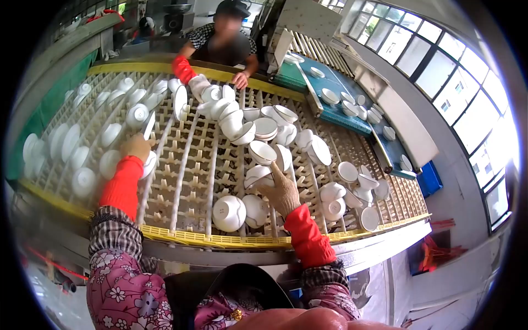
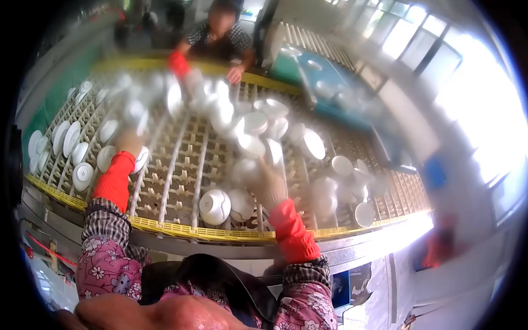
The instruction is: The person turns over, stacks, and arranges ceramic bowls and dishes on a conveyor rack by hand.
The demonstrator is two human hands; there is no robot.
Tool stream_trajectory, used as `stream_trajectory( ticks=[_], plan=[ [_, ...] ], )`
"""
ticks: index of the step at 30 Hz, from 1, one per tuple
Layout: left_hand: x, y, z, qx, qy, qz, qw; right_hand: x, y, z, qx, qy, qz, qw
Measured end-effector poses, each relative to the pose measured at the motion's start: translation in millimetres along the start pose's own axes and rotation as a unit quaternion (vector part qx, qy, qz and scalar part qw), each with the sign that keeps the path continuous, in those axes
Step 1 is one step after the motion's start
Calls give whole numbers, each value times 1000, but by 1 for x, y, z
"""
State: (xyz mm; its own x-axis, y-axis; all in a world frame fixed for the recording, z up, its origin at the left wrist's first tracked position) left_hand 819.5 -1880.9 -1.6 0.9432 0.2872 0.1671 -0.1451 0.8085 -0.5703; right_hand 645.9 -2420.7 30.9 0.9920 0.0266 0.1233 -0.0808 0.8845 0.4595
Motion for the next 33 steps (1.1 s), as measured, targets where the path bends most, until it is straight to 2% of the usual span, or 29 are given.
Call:
stream_trajectory(
  ticks=[1,4,6,7,8,9,10,11,13,14,15,18,20,21,24,25,27,28,30,32,33],
  plan=[
    [-11,-5,3,4,3,-3,1000,-3,5,6,13,11,-13,1000],
    [-57,-12,16,32,-7,-56,998,-9,8,12,23,-14,42,999],
    [-118,-31,34,104,14,-176,979,-13,-6,6,110,-9,70,991],
    [-154,-43,46,141,28,-224,964,-13,-16,1,139,-12,17,990],
    [-182,-58,54,148,130,-222,955,-14,-26,-4,169,-18,-35,985],
    [-206,-62,56,146,229,-216,938,-22,5,15,203,21,-41,978],
    [-226,-46,43,176,142,-335,915,-13,-2,10,220,37,-53,973],
    [-234,-53,47,216,201,-242,925,-7,-5,3,235,50,-67,968],
    [-237,-81,64,276,272,-186,903,-5,36,17,333,90,-55,937],
    [-238,-84,66,244,221,-201,923,0,71,34,240,46,95,965],
    [-241,-86,67,245,214,-200,924,-3,105,52,149,-29,231,961],
    [-239,-90,69,254,205,-206,922,33,170,60,4,-237,397,887],
    [-239,-88,67,255,214,-217,918,74,152,20,248,-83,309,915],
    [-237,-88,66,253,215,-221,917,77,150,11,279,-48,275,919],
    [-236,-96,81,189,169,-195,948,21,145,20,180,-51,241,952],
    [-238,-97,78,125,147,-212,958,2,137,25,153,-59,228,960],
    [-234,-103,73,5,105,-255,961,-15,87,27,-33,-59,153,986],
    [-239,-126,79,-80,95,-293,948,-22,74,35,-72,-82,155,982],
    [-242,-165,65,-76,93,-386,915,-20,36,39,-63,-21,64,996],
    [-229,-199,40,-87,52,-442,891,-21,12,29,-67,36,23,997],
    [-212,-216,24,-100,11,-453,886,-18,2,18,-78,55,44,994]
  ],
)
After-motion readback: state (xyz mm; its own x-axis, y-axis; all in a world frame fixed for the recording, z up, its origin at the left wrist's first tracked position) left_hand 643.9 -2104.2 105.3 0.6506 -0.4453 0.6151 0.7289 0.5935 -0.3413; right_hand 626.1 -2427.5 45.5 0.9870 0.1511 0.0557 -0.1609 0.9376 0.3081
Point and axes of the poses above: each hand's wrist, its own x-axis towards the middle knuckle, its own z-axis out of the back of the hand, y = z × x, the point moved 8 cm from there along x, towards the middle knuckle, and after that the axes turned 14 degrees about -x, right-handed, at the moved point
